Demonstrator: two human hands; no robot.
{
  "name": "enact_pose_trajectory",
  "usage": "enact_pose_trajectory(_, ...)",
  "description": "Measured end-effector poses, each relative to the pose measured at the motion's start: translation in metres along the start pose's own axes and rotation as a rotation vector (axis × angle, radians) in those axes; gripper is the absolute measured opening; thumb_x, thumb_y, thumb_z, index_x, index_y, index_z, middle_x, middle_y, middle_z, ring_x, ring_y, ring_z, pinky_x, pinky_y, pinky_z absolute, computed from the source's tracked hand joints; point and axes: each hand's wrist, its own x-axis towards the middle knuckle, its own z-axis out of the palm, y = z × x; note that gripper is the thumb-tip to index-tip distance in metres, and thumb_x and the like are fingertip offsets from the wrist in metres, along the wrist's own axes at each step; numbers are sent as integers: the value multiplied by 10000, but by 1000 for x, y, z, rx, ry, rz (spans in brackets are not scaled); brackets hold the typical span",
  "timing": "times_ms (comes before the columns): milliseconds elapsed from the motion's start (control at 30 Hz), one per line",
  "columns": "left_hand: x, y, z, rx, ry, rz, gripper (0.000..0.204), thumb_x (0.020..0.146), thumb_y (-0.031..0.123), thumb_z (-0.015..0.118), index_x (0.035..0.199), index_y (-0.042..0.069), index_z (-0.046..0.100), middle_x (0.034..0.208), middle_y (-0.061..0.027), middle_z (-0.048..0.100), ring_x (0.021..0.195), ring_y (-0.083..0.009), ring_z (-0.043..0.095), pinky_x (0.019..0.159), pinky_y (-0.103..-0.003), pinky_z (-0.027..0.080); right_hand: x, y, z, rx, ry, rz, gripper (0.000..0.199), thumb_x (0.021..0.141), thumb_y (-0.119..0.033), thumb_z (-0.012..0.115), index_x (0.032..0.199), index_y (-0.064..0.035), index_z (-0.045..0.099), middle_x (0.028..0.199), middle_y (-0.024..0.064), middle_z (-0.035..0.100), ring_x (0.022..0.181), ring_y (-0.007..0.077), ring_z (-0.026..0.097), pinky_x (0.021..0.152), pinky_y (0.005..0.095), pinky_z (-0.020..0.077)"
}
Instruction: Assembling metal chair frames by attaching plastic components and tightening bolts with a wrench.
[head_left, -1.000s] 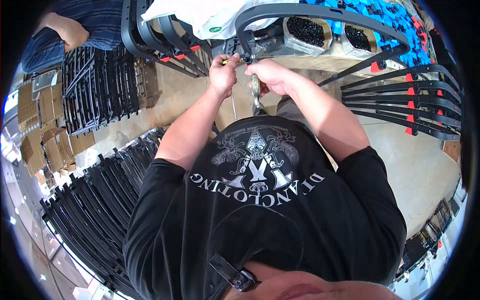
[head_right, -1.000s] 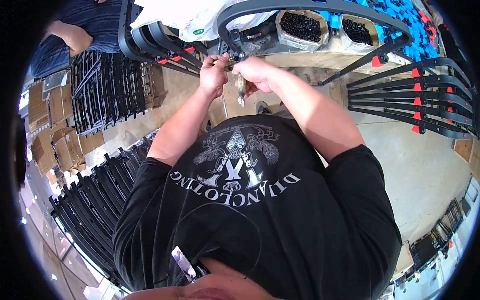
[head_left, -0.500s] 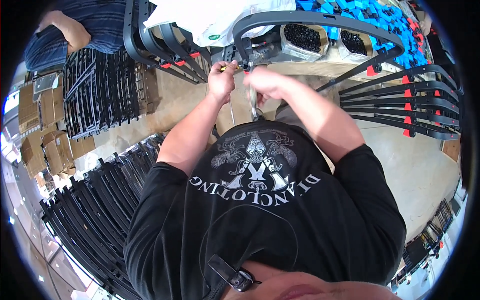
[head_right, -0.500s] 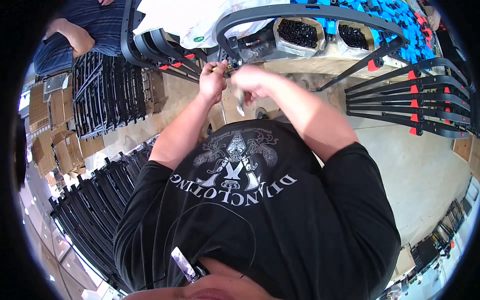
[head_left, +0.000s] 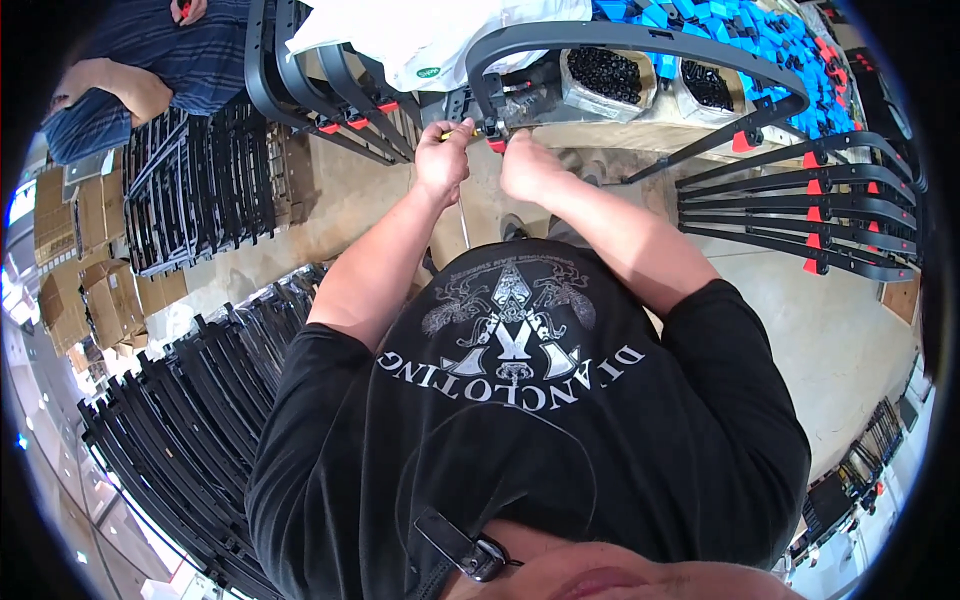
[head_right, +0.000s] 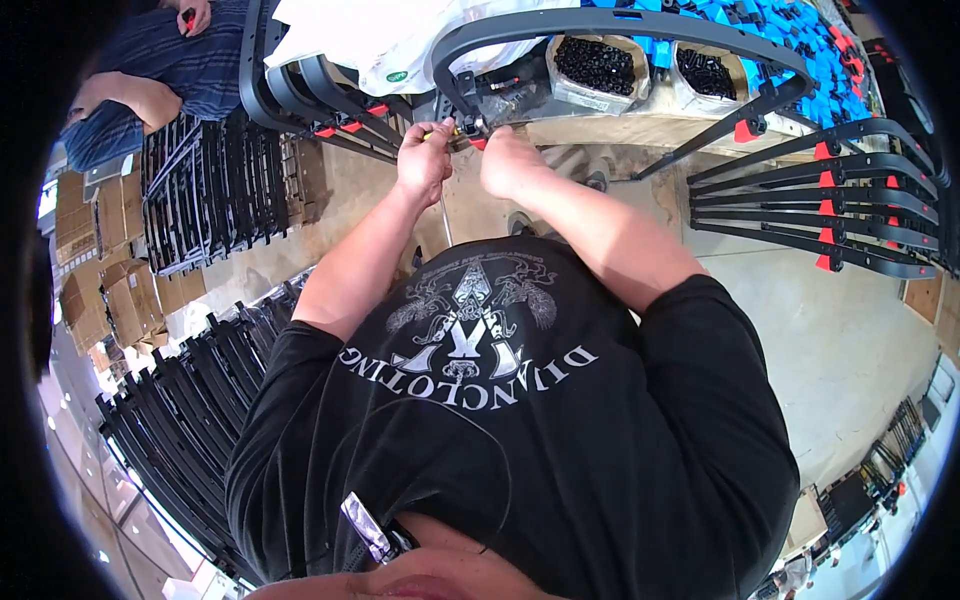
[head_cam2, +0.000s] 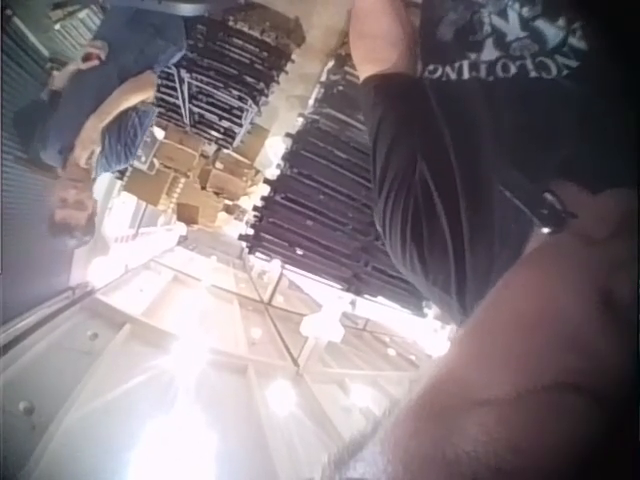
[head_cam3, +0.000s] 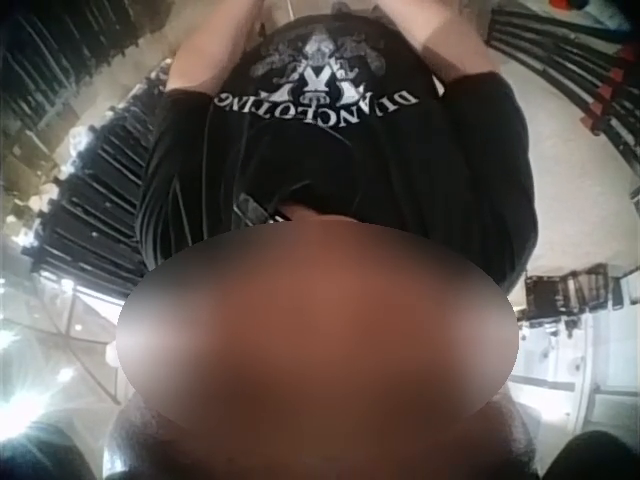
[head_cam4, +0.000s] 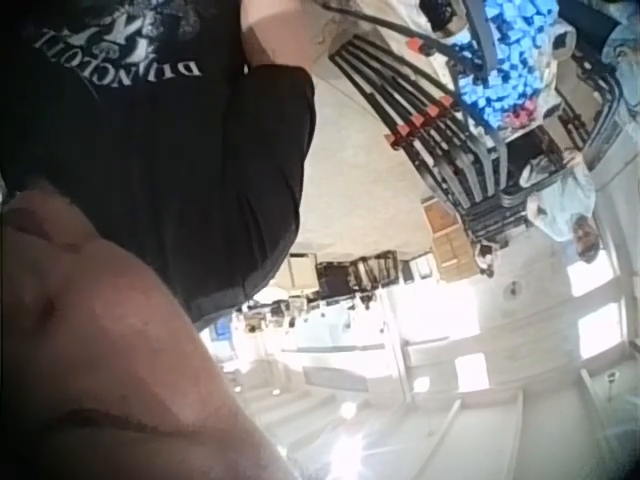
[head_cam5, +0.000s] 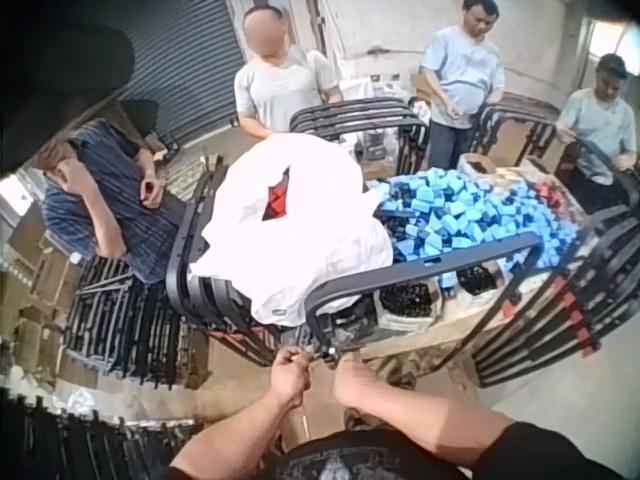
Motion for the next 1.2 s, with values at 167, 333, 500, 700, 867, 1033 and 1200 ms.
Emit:
enact_pose_trajectory(167,2,-5,-1,-11,14,52,228,943,246,745,970,108,567,584,37,465,410,-67,360,363,-269,250,13,-24,-73,1008,-834,483,257,937,-163,538,1052,55,608,857,160,684,686,325,679,634,515,569)
enact_pose_trajectory(333,2,2,-3,8,16,-13,224,943,246,747,970,113,568,586,40,470,412,-64,362,361,-267,252,-1,-20,-63,716,-833,243,250,953,-193,527,985,46,591,788,156,659,593,300,651,568,481,563)
enact_pose_trajectory(500,2,-5,-5,-35,-4,61,211,943,239,747,932,112,578,591,38,475,414,-60,361,361,-261,255,-2,-17,-64,904,-796,280,231,938,-147,501,974,66,583,776,166,657,592,312,661,545,463,575)
enact_pose_trajectory(700,3,-9,-9,3,31,17,213,934,237,759,935,109,589,611,39,502,429,-64,377,364,-273,257,2,-28,-77,705,-908,340,242,933,-153,578,1105,16,555,827,151,625,621,267,661,492,421,551)
enact_pose_trajectory(867,3,3,4,10,-6,58,220,928,246,765,942,98,602,610,38,523,445,-63,384,398,-273,283,11,17,1,436,-389,77,206,912,-159,586,1020,16,572,818,141,643,628,288,670,511,462,551)
enact_pose_trajectory(1033,11,-22,-10,53,85,207,220,920,248,774,928,92,620,681,25,576,533,-62,430,457,-271,327,1,-25,-68,841,-852,385,254,892,-192,580,925,59,602,812,143,660,605,321,681,518,512,562)
enact_pose_trajectory(1200,9,-8,1,50,53,103,209,908,230,783,937,82,638,746,12,596,596,-66,453,517,-270,366,7,16,13,143,-153,-92,294,873,-211,610,936,76,597,803,160,661,586,287,677,476,438,554)
